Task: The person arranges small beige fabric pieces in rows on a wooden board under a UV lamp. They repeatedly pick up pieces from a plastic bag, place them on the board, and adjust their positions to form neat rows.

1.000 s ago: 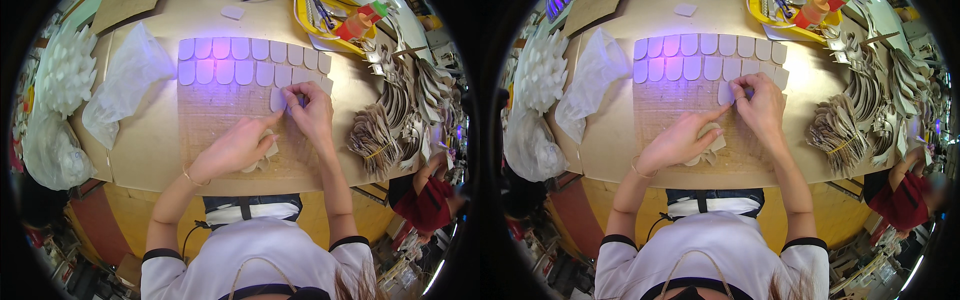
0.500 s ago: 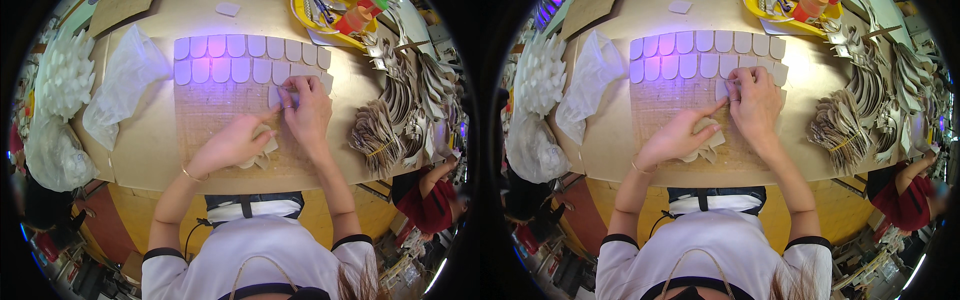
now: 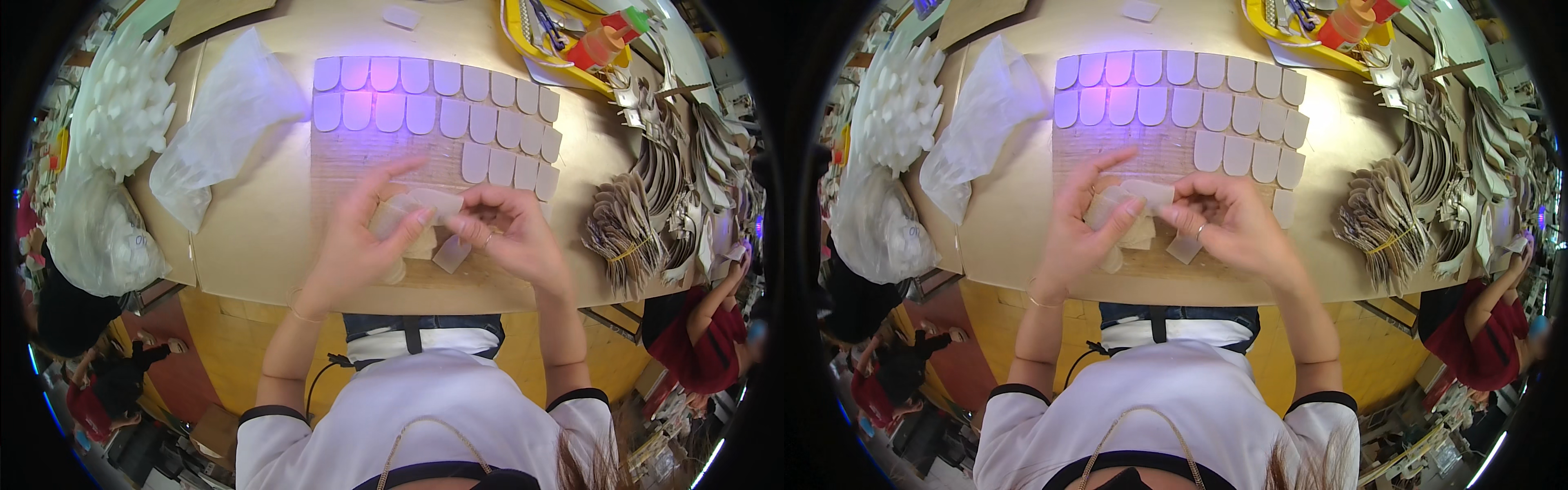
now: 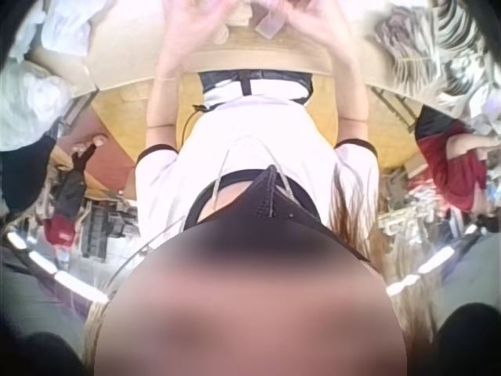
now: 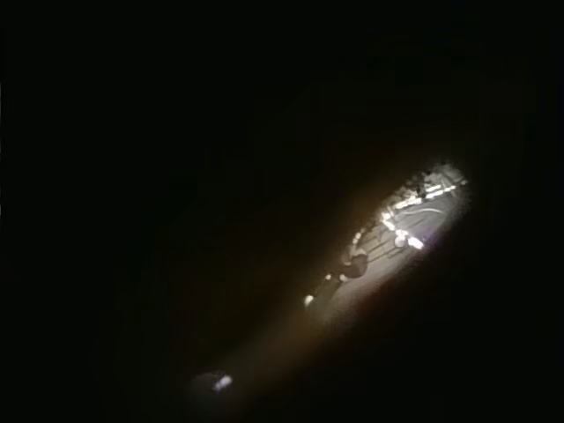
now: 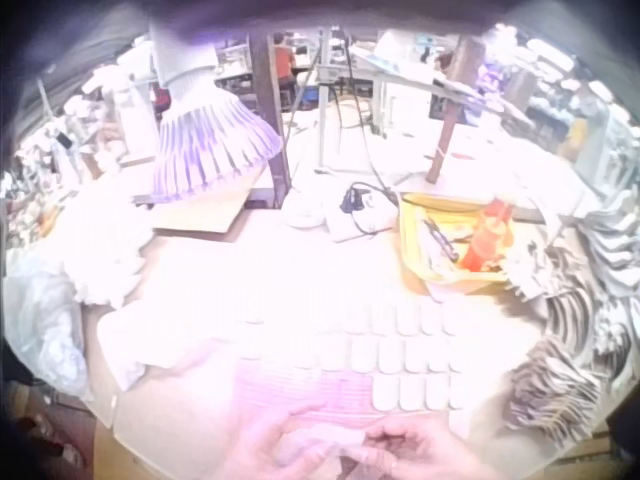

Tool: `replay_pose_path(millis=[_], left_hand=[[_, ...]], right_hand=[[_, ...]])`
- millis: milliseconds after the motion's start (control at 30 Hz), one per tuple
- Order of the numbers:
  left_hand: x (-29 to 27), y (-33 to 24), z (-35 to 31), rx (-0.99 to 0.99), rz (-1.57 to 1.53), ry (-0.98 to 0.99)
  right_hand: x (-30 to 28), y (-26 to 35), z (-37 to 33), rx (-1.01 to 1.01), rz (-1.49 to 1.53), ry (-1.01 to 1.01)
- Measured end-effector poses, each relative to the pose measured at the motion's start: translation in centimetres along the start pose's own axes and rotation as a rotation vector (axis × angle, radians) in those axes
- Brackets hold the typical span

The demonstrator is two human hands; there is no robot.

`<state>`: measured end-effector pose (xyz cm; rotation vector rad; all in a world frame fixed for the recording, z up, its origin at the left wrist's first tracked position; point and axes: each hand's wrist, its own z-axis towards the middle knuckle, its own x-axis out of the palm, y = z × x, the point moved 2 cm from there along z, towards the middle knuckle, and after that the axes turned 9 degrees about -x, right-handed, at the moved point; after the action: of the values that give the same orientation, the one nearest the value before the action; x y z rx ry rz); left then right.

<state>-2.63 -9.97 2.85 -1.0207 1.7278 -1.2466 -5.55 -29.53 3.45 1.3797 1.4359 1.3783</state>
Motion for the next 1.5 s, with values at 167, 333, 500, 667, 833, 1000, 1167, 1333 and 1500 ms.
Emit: replay_pose_path(millis=[167,333,500,667,833,1000,1167,1333,1500], left_hand=[[1.1,1.0,-0.3,-0.076,-0.031,0.01],[0.7,0.6,0.0,-0.007,0.238,0.006],[0.2,-0.1,0.3,-0.23,0.394,0.201],[1.0,0.3,1.1,-0.03,0.482,0.163],[1.5,0.9,1.6,-0.023,0.472,0.165],[1.7,0.6,2.0,-0.082,0.491,0.204],[2.2,0.7,2.4,0.019,0.497,0.177],[1.9,1.6,2.9,-0.067,0.447,0.23],[1.0,1.9,2.3,-0.001,0.337,0.179]], right_hand=[[-1.9,0.2,2.2,-0.249,-0.489,-0.213],[-4.8,1.9,6.6,-0.369,-1.143,0.175],[-4.8,2.0,9.4,-0.137,-1.144,0.417],[-4.6,1.6,10.2,-0.163,-1.205,0.421],[-4.3,1.1,10.1,-0.184,-1.24,0.357],[-4.1,0.9,10.0,-0.17,-1.263,0.325],[-4.1,0.7,9.9,-0.212,-1.319,0.319],[-3.7,0.1,9.3,-0.255,-1.336,0.138],[-3.5,0.7,7.0,-0.275,-1.386,-0.091]])
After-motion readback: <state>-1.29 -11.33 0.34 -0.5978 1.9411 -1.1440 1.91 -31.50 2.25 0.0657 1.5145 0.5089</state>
